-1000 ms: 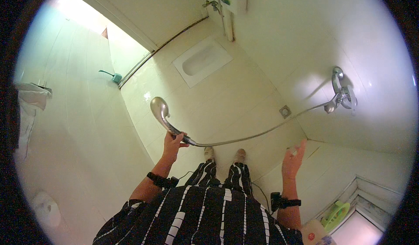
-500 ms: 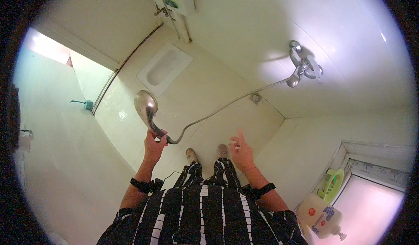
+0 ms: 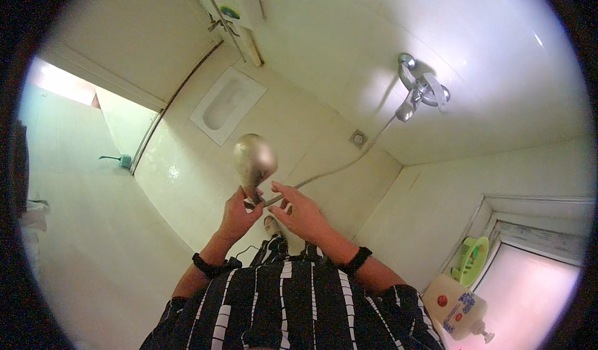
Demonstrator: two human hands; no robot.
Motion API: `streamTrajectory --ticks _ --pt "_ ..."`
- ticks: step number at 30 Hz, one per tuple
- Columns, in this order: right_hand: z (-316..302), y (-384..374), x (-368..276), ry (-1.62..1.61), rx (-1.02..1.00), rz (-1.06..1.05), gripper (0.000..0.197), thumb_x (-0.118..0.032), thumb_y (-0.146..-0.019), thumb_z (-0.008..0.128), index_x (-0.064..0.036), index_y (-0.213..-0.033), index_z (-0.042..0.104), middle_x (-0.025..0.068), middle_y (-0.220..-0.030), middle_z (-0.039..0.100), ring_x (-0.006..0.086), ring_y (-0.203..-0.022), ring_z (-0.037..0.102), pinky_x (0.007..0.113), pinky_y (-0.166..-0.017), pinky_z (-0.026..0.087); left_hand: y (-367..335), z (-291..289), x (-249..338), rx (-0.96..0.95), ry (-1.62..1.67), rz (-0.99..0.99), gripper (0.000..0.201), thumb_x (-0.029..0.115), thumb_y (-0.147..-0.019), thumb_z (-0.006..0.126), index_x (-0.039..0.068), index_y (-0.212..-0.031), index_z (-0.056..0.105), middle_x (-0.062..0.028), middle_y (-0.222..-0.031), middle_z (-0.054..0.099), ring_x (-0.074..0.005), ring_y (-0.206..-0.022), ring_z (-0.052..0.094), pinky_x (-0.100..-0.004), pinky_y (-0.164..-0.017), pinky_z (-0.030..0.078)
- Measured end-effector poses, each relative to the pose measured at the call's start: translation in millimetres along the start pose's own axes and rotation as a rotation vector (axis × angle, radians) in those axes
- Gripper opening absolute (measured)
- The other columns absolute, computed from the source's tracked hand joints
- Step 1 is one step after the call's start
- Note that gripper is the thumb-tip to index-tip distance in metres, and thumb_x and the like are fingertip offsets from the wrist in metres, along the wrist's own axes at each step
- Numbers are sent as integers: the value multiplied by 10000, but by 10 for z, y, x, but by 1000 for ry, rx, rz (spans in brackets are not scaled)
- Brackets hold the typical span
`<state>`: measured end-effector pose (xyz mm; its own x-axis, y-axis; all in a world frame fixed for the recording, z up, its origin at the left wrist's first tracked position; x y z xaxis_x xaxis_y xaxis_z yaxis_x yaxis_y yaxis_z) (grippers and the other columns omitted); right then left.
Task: The recorder uses a squeegee to clean water off the bathroom floor and walls.
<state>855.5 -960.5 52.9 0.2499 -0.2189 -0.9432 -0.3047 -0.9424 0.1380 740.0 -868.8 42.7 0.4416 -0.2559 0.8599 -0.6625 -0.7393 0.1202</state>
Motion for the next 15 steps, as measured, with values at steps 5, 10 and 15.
streamTrajectory --ticks 5,10,15 --pt "33 -49 38 87 -66 17 405 -310 -783 597 -36 -1074 535 157 -967 559 244 -722 588 334 -650 486 -2 299 317 -143 -101 105 358 101 -695 645 -8 -993 480 -182 -931 565 -319 -807 587 -358 -649 504" --pt "-65 -100 111 21 -50 59 348 -333 -786 586 -21 -939 596 161 -911 569 262 -722 591 373 -654 478 -82 389 394 -171 -247 84 450 100 -691 650 -14 -1079 451 -193 -987 553 -340 -899 556 -374 -723 477" --pt "-389 -275 39 -77 108 22 333 -296 -780 615 -55 -1008 591 145 -825 601 263 -747 597 354 -671 489 -249 301 673 -85 -76 134 477 98 -704 637 -3 -1120 426 -179 -1004 552 -311 -922 550 -355 -748 483"
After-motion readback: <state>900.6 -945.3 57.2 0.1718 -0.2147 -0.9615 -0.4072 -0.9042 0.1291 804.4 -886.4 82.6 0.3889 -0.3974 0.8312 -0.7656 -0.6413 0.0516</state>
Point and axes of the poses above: each hand's wrist, its own y-axis away from the middle knuckle, its own z-axis out of the palm, x = y × z, the point moved 9 cm from there along -y, towards the middle knuckle
